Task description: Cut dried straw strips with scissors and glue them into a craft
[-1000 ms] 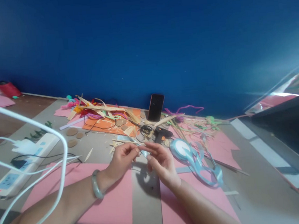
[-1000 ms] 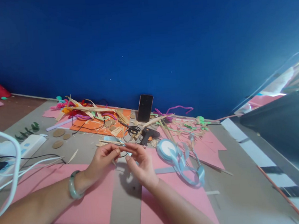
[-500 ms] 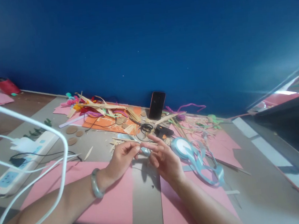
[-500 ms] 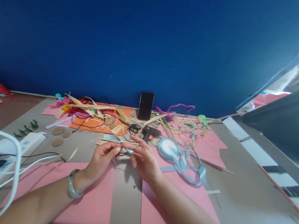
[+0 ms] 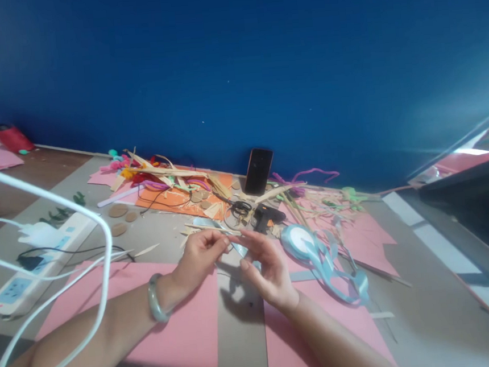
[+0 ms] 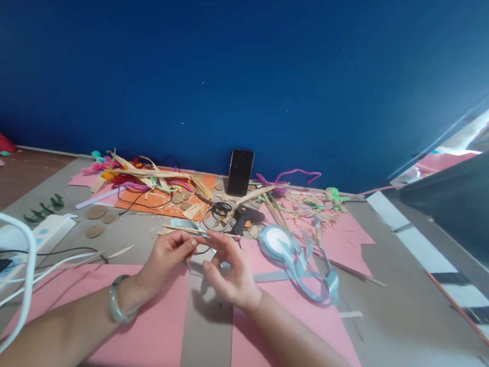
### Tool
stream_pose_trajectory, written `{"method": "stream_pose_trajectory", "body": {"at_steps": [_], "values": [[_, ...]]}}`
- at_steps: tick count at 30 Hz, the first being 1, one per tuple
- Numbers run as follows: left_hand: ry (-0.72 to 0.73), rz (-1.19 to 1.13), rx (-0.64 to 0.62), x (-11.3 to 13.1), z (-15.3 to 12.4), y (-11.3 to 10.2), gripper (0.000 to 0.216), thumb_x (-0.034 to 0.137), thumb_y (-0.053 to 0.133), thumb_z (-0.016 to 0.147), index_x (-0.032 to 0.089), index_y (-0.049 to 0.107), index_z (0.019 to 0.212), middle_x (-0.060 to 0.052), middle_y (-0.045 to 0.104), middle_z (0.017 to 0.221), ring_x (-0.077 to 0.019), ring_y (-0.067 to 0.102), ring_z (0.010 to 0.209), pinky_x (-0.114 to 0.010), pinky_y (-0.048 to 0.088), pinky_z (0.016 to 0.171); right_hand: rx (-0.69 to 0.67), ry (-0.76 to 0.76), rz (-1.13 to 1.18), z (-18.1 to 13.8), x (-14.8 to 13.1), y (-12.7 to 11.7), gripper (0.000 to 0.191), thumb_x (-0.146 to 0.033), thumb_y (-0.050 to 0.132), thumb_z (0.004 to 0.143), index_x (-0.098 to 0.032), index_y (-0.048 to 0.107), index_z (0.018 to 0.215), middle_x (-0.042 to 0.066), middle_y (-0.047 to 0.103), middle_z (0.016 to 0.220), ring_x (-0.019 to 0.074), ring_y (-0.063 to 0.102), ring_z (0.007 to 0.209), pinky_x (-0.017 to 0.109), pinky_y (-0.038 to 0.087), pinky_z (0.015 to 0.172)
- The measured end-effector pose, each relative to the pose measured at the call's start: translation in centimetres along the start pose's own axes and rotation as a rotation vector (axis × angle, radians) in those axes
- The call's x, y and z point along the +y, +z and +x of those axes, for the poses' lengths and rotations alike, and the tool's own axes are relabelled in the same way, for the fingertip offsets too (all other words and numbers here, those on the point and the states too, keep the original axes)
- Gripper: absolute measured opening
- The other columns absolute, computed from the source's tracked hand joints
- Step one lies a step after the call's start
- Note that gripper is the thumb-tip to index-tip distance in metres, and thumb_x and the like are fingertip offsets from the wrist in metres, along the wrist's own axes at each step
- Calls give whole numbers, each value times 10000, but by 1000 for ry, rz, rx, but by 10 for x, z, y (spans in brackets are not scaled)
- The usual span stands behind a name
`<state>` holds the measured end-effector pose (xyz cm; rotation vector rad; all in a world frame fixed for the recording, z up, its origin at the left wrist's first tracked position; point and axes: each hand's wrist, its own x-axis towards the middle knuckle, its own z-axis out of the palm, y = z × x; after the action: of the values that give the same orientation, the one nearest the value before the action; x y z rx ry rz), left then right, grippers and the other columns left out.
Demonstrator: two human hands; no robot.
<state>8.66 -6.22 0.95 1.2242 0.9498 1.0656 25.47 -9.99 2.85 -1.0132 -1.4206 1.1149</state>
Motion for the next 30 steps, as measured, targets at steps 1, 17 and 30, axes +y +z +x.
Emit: {"method": "stream_pose_trajectory", "body": {"at_steps": [1, 17, 30], "values": [[0, 1, -3, 0, 0, 0, 254, 348, 631, 824, 146, 589, 674, 22, 508, 581, -84, 456, 508, -208, 377, 496, -4, -36, -40, -1, -1, 0, 448, -340, 704, 794, -246, 544, 1201, 147, 675, 1172, 171, 634, 644, 323, 499, 565], [-41, -12, 41, 9, -1, -1, 165, 222, 585, 784, 148, 574, 636, 31, 496, 542, -77, 435, 486, -200, 367, 467, -67, 128, 263, 1, 6, 0, 521, -344, 679, 789, -271, 483, 1265, 129, 634, 1262, 86, 543, 490, 273, 452, 486], [-5, 20, -9, 9, 0, -1, 256, 374, 612, 833, 128, 668, 791, -7, 583, 632, -98, 516, 531, -206, 442, 462, -18, 320, 716, 16, 5, -9, 451, -393, 513, 821, -203, 557, 1228, 108, 718, 1119, 75, 395, 392, 247, 342, 419]]}}
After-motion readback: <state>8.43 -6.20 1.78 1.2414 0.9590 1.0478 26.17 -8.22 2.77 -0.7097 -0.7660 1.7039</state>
